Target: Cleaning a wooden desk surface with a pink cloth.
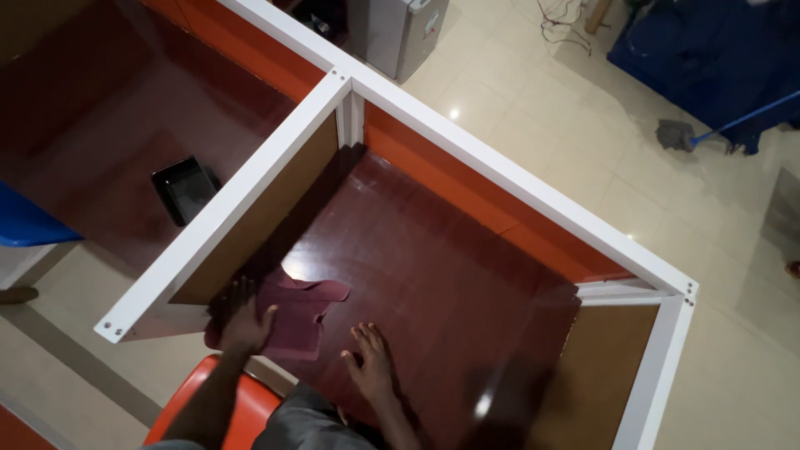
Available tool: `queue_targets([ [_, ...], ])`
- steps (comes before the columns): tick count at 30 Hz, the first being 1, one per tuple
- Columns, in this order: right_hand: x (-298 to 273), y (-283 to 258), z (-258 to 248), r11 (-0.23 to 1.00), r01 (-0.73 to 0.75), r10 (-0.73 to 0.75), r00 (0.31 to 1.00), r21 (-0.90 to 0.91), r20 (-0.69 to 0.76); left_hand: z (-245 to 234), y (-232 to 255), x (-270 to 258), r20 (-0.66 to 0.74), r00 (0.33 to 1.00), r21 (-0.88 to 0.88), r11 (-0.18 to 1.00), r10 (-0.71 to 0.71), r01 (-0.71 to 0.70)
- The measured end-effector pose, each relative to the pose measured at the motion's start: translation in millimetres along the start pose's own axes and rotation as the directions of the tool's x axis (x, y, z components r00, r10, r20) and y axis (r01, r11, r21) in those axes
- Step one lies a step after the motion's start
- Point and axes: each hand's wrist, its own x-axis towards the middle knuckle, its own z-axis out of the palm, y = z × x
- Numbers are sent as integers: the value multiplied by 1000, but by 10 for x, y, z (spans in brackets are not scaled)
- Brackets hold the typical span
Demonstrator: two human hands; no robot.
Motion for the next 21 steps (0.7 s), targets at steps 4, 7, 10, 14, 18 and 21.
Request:
queue_targets([
  [4, -26, -1, -16, 999, -28, 29, 999, -15, 44, 88, 428, -16, -79, 985, -82, 986, -154, 148],
  [7, -93, 40, -83, 997, -68, 69, 997, -20, 47, -9, 874, -71, 138, 981, 122, 985, -135, 119],
  [10, -206, 85, -149, 995, -87, 87, 996, -56, 3, 338, 1164, -293, -14, 967, 107, 962, 254, -251],
  [14, -338, 179, -300, 979, -58, 25, 986, -197, -163, 1028, 1661, -755, -104, 816, -176, 797, 569, -578],
  [18, -488, 336, -444, 969, -31, -21, 978, -245, -208, 1468, 2247, -1381, 240, 740, -336, 769, 628, -543],
  [21, -699, 577, -504, 954, -57, 12, 988, -295, -152, 2153, 2418, -1769, 201, 624, -733, 539, 755, -415],
])
